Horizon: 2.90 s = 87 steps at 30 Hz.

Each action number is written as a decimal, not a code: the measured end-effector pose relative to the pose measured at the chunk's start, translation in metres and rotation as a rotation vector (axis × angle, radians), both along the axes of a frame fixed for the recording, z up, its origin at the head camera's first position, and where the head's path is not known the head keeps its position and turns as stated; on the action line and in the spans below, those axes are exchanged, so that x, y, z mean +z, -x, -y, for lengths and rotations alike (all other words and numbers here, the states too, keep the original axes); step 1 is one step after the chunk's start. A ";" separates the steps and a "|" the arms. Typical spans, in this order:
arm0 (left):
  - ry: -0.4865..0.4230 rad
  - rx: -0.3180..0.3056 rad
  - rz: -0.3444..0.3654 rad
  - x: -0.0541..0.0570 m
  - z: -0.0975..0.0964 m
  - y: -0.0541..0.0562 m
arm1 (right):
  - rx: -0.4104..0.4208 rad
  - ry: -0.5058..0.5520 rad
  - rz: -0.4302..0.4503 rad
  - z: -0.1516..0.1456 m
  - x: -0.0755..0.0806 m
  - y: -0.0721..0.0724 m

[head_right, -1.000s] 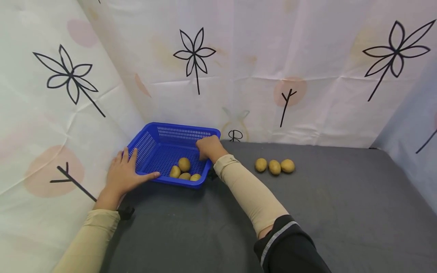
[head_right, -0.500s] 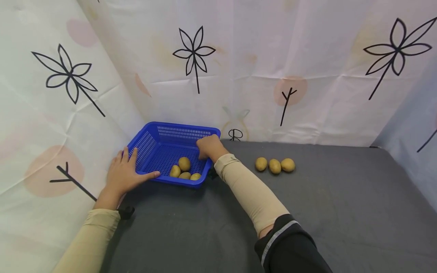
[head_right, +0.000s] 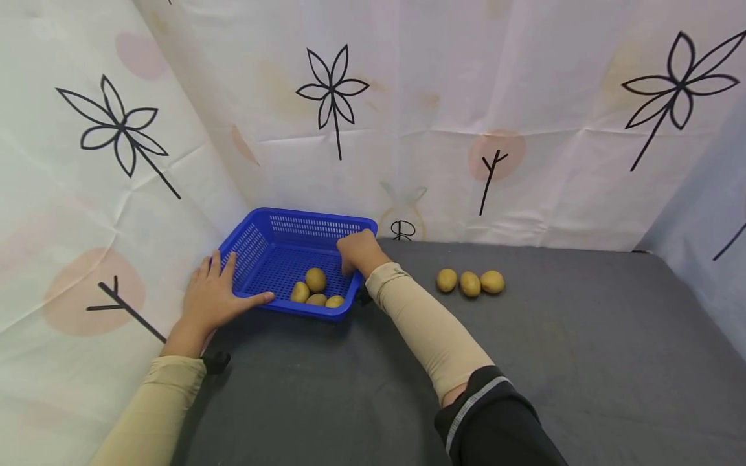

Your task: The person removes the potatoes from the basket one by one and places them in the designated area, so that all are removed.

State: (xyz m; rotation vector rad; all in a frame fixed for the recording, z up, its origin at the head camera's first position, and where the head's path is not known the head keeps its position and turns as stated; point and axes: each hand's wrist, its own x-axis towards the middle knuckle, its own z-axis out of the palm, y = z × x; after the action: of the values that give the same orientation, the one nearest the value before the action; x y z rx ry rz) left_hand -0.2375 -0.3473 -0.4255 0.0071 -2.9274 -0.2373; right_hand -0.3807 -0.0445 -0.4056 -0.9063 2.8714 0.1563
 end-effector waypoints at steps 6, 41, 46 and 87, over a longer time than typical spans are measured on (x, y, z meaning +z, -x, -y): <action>-0.012 0.002 0.013 0.002 -0.003 0.001 | -0.004 0.046 0.015 -0.002 0.001 0.001; -0.004 0.007 0.013 0.005 -0.002 0.000 | 0.081 1.016 -0.296 -0.044 -0.012 -0.038; -0.012 0.004 0.018 0.007 -0.003 0.000 | 0.048 1.107 -0.280 -0.061 -0.013 -0.049; -0.011 -0.006 0.029 0.005 -0.002 0.003 | -0.217 0.627 0.017 -0.165 -0.038 -0.055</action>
State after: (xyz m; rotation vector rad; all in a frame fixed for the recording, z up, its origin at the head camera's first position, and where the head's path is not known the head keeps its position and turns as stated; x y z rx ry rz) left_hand -0.2408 -0.3449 -0.4202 0.0036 -2.9555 -0.2569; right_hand -0.3262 0.1209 -0.4441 -0.6427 3.0090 -0.8038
